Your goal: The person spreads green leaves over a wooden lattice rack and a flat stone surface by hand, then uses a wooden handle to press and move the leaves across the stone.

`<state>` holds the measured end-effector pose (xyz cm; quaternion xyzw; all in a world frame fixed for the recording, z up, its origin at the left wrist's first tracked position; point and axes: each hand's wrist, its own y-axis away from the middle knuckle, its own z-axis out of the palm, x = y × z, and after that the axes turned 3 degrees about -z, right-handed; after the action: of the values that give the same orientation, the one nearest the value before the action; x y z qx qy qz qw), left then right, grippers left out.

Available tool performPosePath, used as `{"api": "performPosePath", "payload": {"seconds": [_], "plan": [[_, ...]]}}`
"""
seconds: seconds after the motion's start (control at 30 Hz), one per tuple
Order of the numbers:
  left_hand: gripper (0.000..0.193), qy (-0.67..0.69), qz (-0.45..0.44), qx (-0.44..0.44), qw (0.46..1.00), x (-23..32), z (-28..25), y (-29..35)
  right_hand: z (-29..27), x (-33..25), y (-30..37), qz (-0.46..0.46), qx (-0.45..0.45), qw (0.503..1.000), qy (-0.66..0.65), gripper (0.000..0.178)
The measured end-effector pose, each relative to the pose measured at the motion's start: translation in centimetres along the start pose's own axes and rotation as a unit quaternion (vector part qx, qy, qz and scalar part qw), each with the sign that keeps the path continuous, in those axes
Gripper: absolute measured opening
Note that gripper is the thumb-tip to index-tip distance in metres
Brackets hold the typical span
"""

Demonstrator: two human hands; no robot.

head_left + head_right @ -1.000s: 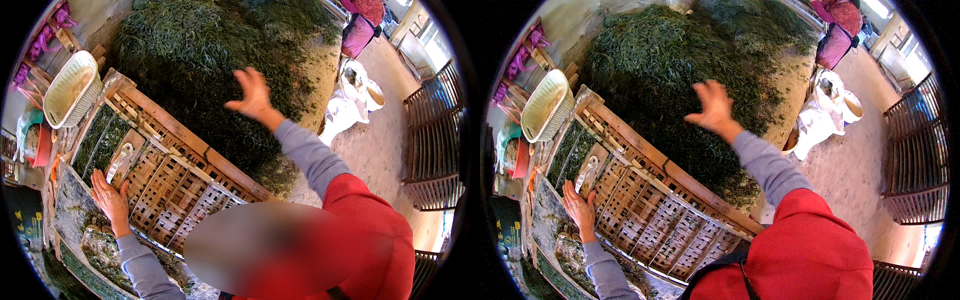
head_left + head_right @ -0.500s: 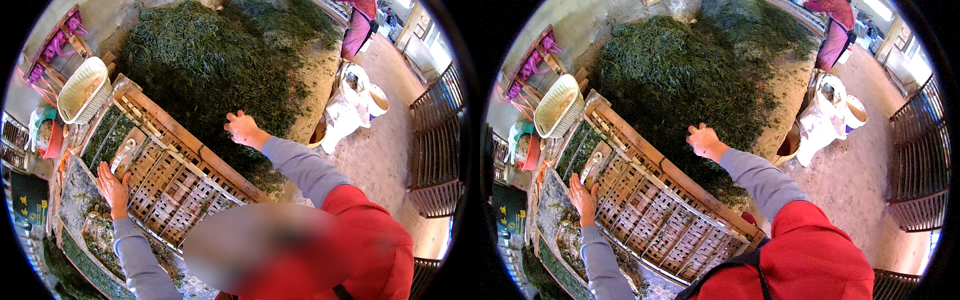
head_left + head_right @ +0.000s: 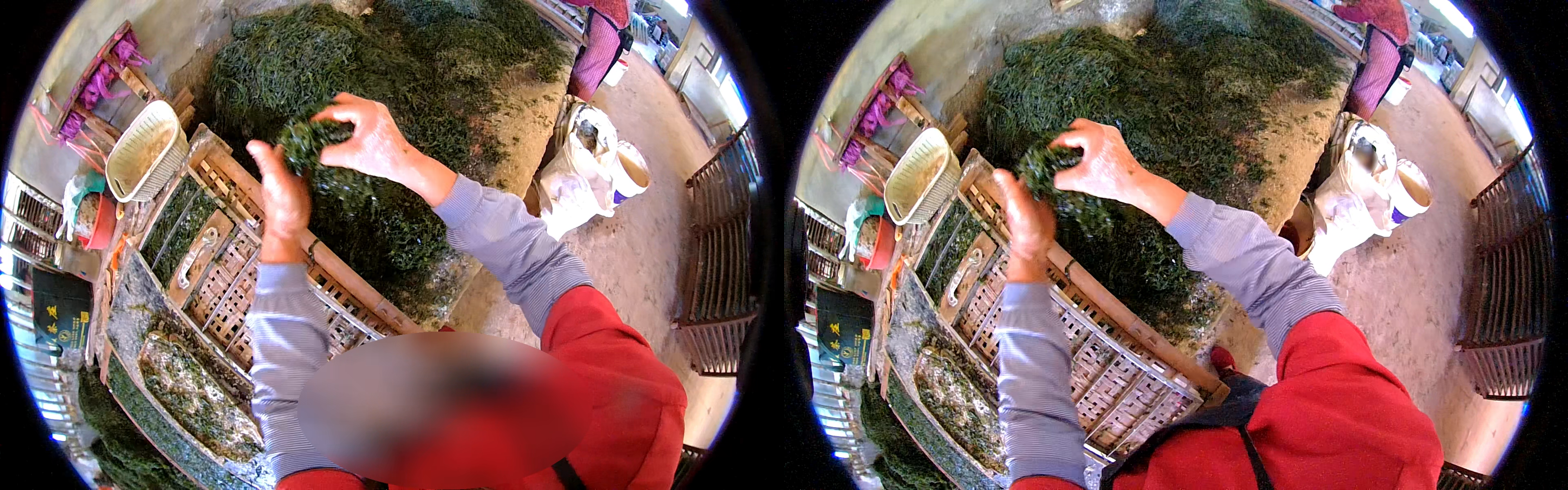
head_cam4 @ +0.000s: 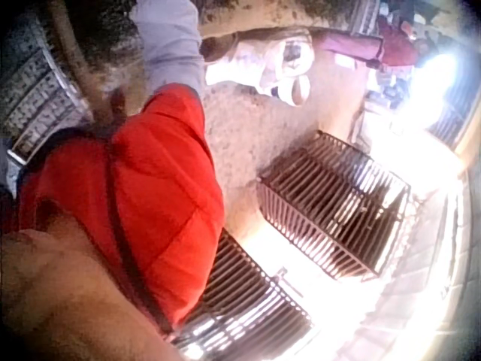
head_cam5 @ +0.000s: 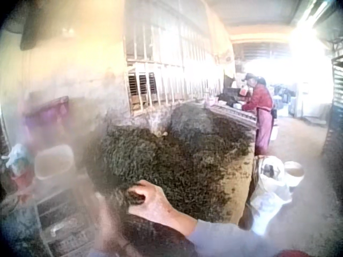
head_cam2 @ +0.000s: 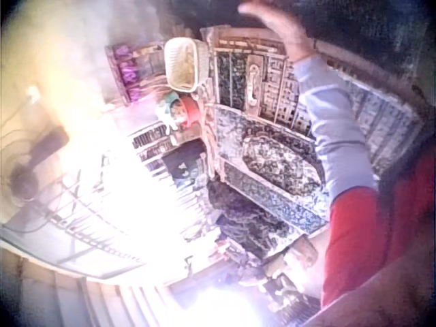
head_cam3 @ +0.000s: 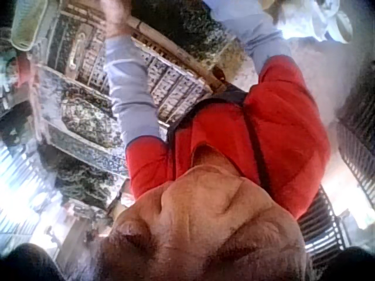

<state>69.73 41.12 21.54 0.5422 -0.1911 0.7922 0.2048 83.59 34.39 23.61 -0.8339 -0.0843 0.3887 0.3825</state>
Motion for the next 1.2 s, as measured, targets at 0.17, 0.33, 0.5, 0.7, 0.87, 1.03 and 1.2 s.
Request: {"api": "performPosePath", "payload": {"seconds": [0.17,0.33,0.5,0.7,0.87,1.03,1.2], "plan": [[0.079,0.12,-0.186,0.049,0.974,-4.3,3.8,1.7,0.2,3.4,-1.2,0.214,-0.048,0.963,-0.156,0.045],[0.052,0.105,-0.338,0.037,0.935,-10.0,2.6,3.0,2.3,11.6,4.5,0.342,-0.186,0.918,-0.078,0.062],[0.03,-0.001,-0.359,0.097,0.928,-5.4,1.9,0.5,2.7,17.6,7.3,0.362,-0.189,0.893,0.189,0.069],[0.03,0.044,-0.212,0.067,0.974,6.3,0.8,-5.2,8.7,9.3,8.9,0.262,-0.387,0.856,0.22,0.1],[0.028,0.201,-0.232,0.003,0.952,8.8,-0.9,-6.6,12.5,14.3,8.4,0.162,-0.384,0.841,0.346,0.063],[0.048,0.321,-0.08,0.085,0.94,4.7,-2.2,-6.5,10.4,18.1,8.2,0.175,-0.309,0.903,0.242,0.027],[0.043,0.289,-0.224,0.094,0.926,-1.8,-4.6,-4.7,4.2,14.3,7.0,0.315,-0.25,0.904,0.143,0.065]]}}
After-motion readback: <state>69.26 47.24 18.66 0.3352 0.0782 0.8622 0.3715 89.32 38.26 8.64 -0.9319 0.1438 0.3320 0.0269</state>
